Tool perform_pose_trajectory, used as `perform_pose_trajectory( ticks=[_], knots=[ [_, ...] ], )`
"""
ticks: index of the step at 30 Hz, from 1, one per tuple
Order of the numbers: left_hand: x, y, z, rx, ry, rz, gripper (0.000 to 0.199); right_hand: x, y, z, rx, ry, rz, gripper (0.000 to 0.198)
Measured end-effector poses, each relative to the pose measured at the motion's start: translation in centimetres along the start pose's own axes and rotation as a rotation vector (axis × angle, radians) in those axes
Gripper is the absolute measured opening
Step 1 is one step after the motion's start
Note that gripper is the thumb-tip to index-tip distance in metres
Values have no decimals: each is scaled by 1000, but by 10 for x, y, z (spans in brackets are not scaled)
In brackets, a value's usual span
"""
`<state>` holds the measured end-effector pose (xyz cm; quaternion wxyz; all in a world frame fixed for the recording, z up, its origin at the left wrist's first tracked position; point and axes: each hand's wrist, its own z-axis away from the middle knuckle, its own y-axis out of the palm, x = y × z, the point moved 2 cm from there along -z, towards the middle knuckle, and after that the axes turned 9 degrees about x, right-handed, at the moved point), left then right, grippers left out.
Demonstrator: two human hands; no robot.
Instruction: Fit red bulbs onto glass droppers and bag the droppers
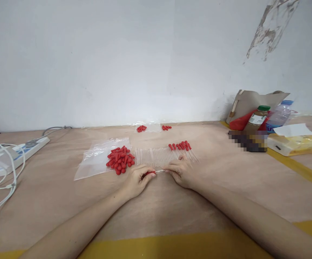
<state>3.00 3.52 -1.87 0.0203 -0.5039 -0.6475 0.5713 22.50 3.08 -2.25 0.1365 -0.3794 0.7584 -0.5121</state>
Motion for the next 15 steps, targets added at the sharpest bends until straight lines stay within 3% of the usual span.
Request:
perform_pose_trajectory(
  ticks=[9,15],
  knots=[
    [-4,2,2,14,85,-130,14,4,-1,3,-15,-39,97,21],
    [-4,3,5,27,129,-130,13,14,-7,3,138,57,0,24]
  ],
)
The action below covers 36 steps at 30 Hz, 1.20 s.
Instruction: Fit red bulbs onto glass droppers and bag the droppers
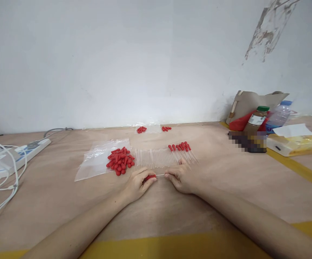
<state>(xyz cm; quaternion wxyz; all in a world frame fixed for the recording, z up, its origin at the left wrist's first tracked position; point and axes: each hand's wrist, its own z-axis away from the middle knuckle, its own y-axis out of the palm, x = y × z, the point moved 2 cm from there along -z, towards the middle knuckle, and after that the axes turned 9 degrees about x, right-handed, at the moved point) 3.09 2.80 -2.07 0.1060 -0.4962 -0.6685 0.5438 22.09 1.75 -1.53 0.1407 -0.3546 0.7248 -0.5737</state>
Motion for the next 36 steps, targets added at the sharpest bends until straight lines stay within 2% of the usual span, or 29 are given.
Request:
perform_pose_trajectory(
  ticks=[3,9,17,20,24,26,32,36],
  knots=[
    [-1,2,1,30,23,15,14,5,-1,-1,61,23,-36,26],
    [-2,4,1,44,47,42,14,11,1,-3,97,70,-32,27],
    [1,-7,-3,-12,-37,21,19,10,-11,-5,73,25,108,22],
    [3,-7,0,-19,-121,39,31,-9,-17,-5,75,191,7,23],
    [4,-5,1,30,-126,53,30,-53,-29,-9,-30,660,-115,31],
    [2,-4,0,59,-109,49,29,-70,-34,-14,-44,795,-44,34],
    [1,-5,0,86,-96,28,24,-85,-26,-26,-7,924,164,31],
    [1,-6,0,94,-70,21,20,-84,-18,-25,34,906,207,32]
  ],
)
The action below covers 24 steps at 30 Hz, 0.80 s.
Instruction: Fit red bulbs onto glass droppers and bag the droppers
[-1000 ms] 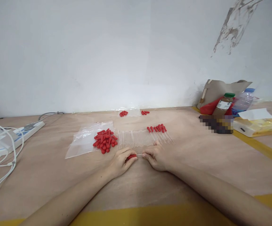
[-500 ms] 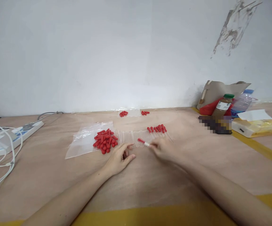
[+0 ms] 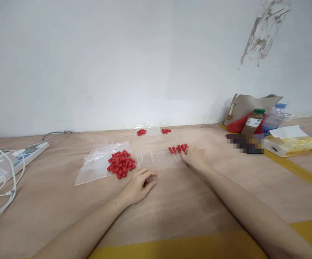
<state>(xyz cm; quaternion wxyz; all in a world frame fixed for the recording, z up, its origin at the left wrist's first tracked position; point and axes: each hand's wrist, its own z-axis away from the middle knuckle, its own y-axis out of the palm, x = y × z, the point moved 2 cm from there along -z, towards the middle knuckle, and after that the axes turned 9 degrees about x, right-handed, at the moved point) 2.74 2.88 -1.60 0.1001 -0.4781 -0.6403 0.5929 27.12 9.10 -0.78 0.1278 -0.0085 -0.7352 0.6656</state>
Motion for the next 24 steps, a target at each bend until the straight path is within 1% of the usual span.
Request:
perform_pose_trajectory(
  ticks=[4,8,11,15,17,20,24],
  knots=[
    [-1,0,-1,-2,5,12,17,-2,3,-2,67,9,-10,34],
    [-1,1,-1,3,7,26,16,-4,4,-6,113,25,-16,41],
    [0,1,-1,9,4,27,15,-6,2,-5,74,30,-13,40],
    [0,1,-1,12,9,24,14,-1,1,0,-4,-63,-63,31],
    [0,1,-1,15,11,23,14,2,3,1,11,-85,-76,30],
    [0,1,-1,17,13,16,14,6,7,2,47,-63,-54,32],
    [-1,1,-1,20,7,11,13,9,9,2,87,-48,-27,27]
  ],
)
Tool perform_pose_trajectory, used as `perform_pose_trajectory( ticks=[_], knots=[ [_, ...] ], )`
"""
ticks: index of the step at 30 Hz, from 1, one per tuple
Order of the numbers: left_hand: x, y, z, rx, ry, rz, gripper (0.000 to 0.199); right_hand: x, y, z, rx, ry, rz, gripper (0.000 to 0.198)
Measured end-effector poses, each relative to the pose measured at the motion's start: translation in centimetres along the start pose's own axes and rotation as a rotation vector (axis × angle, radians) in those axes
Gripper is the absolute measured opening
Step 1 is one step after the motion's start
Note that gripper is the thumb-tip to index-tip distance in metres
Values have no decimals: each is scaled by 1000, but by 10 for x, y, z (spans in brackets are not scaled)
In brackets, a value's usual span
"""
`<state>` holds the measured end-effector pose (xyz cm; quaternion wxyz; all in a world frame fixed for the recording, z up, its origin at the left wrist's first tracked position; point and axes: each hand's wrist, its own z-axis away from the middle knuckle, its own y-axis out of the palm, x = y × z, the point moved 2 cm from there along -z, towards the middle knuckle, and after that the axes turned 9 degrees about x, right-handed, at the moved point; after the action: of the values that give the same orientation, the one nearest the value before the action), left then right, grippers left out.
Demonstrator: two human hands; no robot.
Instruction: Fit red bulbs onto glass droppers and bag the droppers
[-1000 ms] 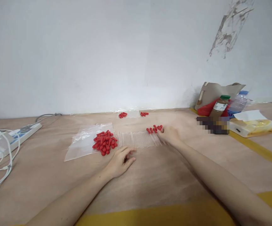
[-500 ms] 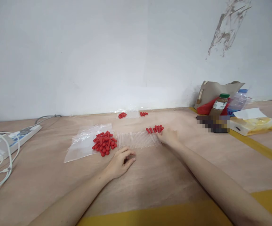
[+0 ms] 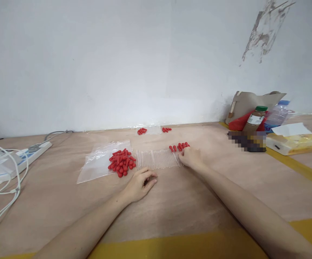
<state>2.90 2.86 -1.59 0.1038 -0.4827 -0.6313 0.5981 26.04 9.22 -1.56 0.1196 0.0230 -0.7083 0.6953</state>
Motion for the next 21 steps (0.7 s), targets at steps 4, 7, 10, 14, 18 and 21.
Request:
perform_pose_trajectory(
  ticks=[4,7,10,14,18,21],
  knots=[
    [-1,0,0,5,0,1,14,2,-1,-2,32,17,11,27],
    [-2,-1,0,-2,10,7,14,4,-1,-4,58,22,5,28],
    [-1,-2,0,-5,10,10,14,6,0,-4,61,15,-18,29],
    [-2,0,0,12,11,2,14,6,-4,-1,53,-12,-57,28],
    [-2,-1,0,-68,-13,-34,12,5,-16,5,43,-32,-70,31],
    [9,-22,-2,-246,-115,-158,18,4,-24,13,-3,-109,-156,29]
  ],
)
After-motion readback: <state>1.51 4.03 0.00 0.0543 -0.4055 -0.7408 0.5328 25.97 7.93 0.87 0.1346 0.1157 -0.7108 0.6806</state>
